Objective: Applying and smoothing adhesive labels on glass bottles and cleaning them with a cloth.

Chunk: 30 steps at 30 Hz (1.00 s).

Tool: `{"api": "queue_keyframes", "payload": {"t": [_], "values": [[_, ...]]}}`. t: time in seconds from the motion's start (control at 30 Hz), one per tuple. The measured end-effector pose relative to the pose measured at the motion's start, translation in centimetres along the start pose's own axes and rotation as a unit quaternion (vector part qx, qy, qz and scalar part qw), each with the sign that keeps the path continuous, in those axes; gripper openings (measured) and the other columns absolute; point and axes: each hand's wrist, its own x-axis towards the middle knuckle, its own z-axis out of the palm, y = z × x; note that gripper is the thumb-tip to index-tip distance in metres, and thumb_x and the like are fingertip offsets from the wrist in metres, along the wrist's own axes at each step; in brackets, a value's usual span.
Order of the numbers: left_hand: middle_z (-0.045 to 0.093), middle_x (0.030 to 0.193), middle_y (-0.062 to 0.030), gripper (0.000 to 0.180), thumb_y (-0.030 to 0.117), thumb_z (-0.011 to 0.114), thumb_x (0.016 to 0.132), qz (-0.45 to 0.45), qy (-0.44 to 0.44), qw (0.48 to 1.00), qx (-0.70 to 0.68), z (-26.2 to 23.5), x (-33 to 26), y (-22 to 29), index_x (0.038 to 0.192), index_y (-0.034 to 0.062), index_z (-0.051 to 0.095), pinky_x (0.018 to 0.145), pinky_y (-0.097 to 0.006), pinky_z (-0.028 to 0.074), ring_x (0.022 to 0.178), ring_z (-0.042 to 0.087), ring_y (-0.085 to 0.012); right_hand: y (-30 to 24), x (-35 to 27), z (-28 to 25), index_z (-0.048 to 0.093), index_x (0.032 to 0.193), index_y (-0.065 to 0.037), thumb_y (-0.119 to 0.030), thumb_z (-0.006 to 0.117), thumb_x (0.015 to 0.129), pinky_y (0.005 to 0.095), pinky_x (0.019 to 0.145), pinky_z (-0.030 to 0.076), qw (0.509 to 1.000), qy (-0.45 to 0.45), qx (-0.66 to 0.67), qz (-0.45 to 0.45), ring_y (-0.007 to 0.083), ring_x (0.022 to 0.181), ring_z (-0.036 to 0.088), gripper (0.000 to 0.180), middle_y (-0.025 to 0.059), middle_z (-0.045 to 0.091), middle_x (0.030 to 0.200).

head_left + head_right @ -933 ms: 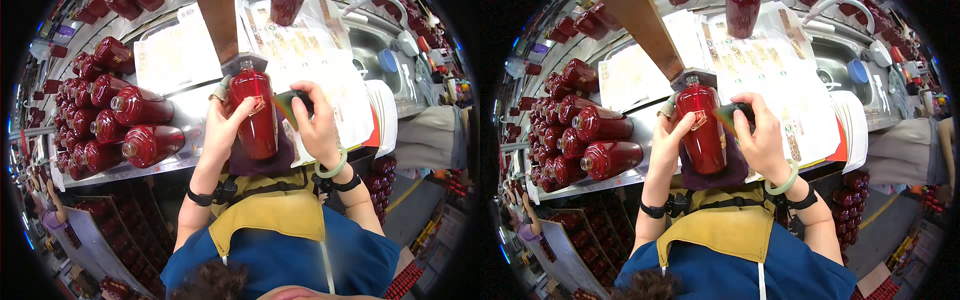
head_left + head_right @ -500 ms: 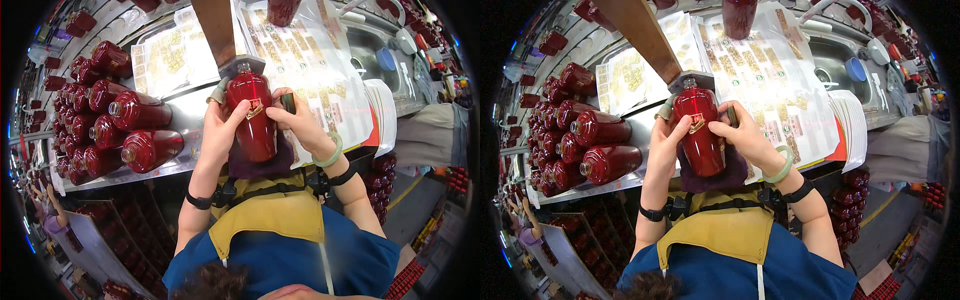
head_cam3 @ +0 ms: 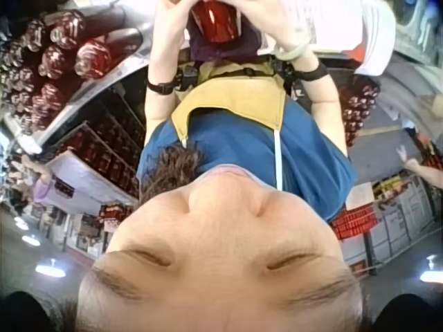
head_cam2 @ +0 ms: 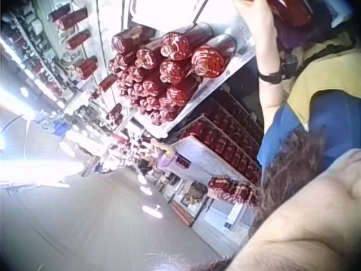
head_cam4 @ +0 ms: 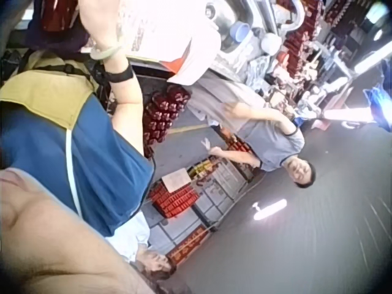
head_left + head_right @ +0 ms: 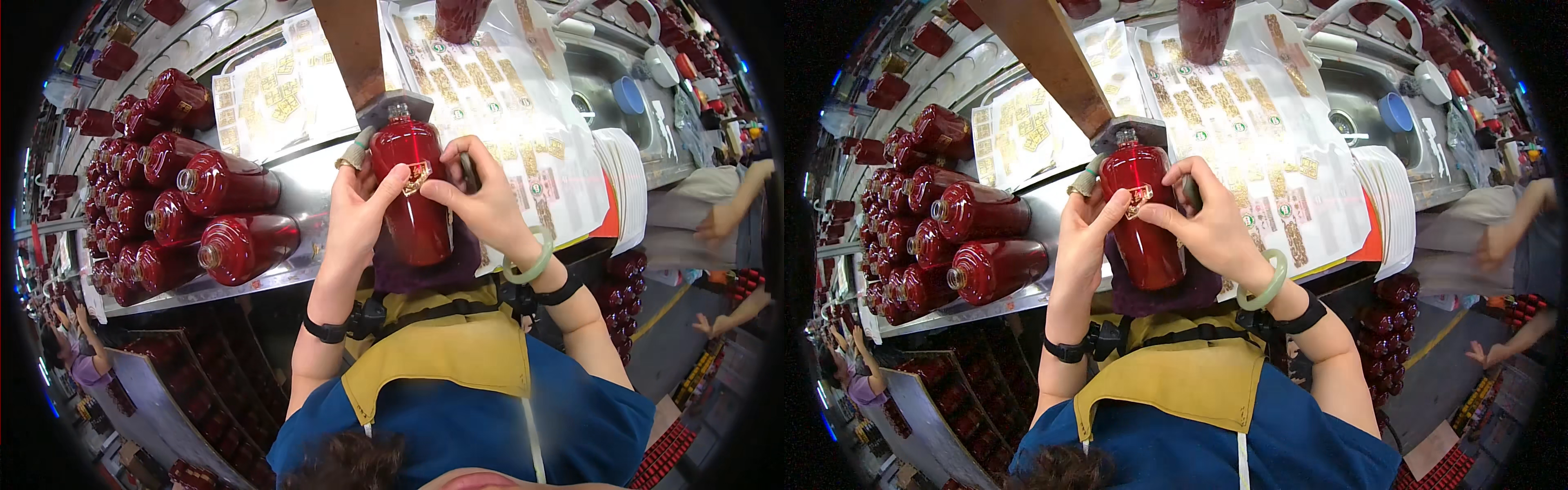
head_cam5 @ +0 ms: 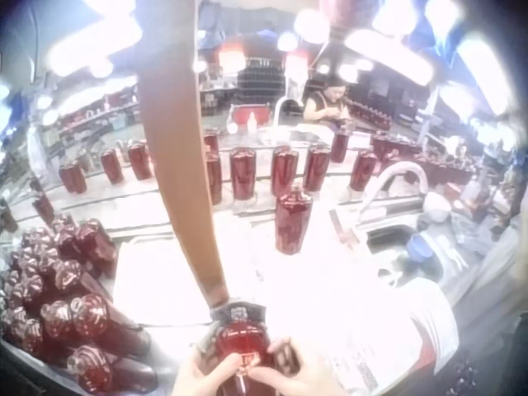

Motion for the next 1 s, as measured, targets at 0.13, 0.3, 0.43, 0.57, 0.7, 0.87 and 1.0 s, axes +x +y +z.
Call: {"api": "queue_keyframes", "payload": {"t": [0.13, 0.3, 0.43, 0.57, 0.7, 0.87, 1.0], "values": [[0.05, 0.148, -0.0207, 0.077, 0.013, 0.075, 0.095, 0.004, -0.008, 1.0, 0.001, -0.1, 0.1, 0.3, 0.155, -0.0064, 0.032, 0.11, -0.037, 0.048, 0.132, 0.055, -0.0229, -1.2, -0.3, 0.0, 0.069, 0.108, -0.01, -0.002, 0.081, 0.078, 0.038, 0.078, 0.051, 0.933, 0.022, -0.242, -0.266, 0.0305, 0.088, 0.061, 0.033, 0.0092, 0.059, 0.095], [0.051, 0.146, -0.0208, 0.08, 0.014, 0.076, 0.095, -0.002, -0.007, 1.0, 0.01, -0.3, 0.1, 0.4, 0.156, -0.0077, 0.03, 0.109, -0.036, 0.048, 0.132, 0.055, -0.023, -1.1, 0.2, -0.4, 0.071, 0.102, -0.015, 0.003, 0.078, 0.065, 0.0389, 0.073, 0.052, 0.833, 0.024, -0.378, -0.404, 0.0268, 0.091, 0.061, 0.042, 0.0051, 0.059, 0.097], [0.052, 0.146, -0.0208, 0.08, 0.014, 0.076, 0.095, 0.001, -0.016, 1.0, 0.002, -0.2, 0.2, 0.5, 0.156, -0.0082, 0.029, 0.109, -0.036, 0.048, 0.132, 0.055, -0.0232, -1.2, 0.3, -0.3, 0.071, 0.096, -0.016, 0.0, 0.078, 0.064, 0.0385, 0.073, 0.052, 0.823, 0.032, -0.377, -0.424, 0.0257, 0.086, 0.062, 0.037, 0.0033, 0.06, 0.095], [0.052, 0.145, -0.0208, 0.081, 0.013, 0.076, 0.094, 0.002, -0.019, 1.0, 0.007, -0.3, 0.2, 0.6, 0.156, -0.008, 0.029, 0.11, -0.037, 0.047, 0.132, 0.055, -0.0228, -1.1, 0.3, -1.0, 0.071, 0.094, -0.015, -0.008, 0.081, 0.071, 0.0382, 0.071, 0.052, 0.797, 0.011, -0.411, -0.443, 0.0251, 0.084, 0.062, 0.027, 0.0028, 0.061, 0.094], [0.051, 0.146, -0.0192, 0.083, 0.011, 0.077, 0.093, 0.001, -0.027, 1.0, -0.002, -0.1, 0.1, 0.5, 0.158, -0.0053, 0.027, 0.11, -0.037, 0.047, 0.133, 0.054, -0.0225, -1.8, -0.2, -2.2, 0.071, 0.098, -0.014, -0.017, 0.083, 0.076, 0.0397, 0.075, 0.051, 0.811, -0.026, -0.4, -0.427, 0.0266, 0.087, 0.061, 0.025, 0.0047, 0.06, 0.096], [0.049, 0.149, -0.017, 0.088, 0.009, 0.076, 0.093, 0.034, -0.044, 0.998, 0.005, -0.1, -0.3, -0.2, 0.161, -0.0019, 0.021, 0.112, -0.038, 0.045, 0.134, 0.053, -0.0224, -4.6, -0.2, -2.4, 0.063, 0.126, -0.008, -0.019, 0.068, 0.094, 0.0438, 0.094, 0.042, 0.892, 0.008, -0.326, -0.312, 0.0329, 0.099, 0.05, 0.034, 0.0135, 0.055, 0.105], [0.046, 0.151, -0.0166, 0.091, 0.007, 0.076, 0.093, 0.032, -0.042, 0.999, 0.008, 0.4, -0.5, -0.1, 0.162, -0.0013, 0.017, 0.113, -0.037, 0.044, 0.135, 0.052, -0.0219, -4.4, 0.6, -1.4, 0.059, 0.131, -0.002, 0.002, 0.056, 0.095, 0.0423, 0.096, 0.046, 0.919, 0.063, -0.24, -0.306, 0.0351, 0.105, 0.055, 0.036, 0.0177, 0.059, 0.112]]}}
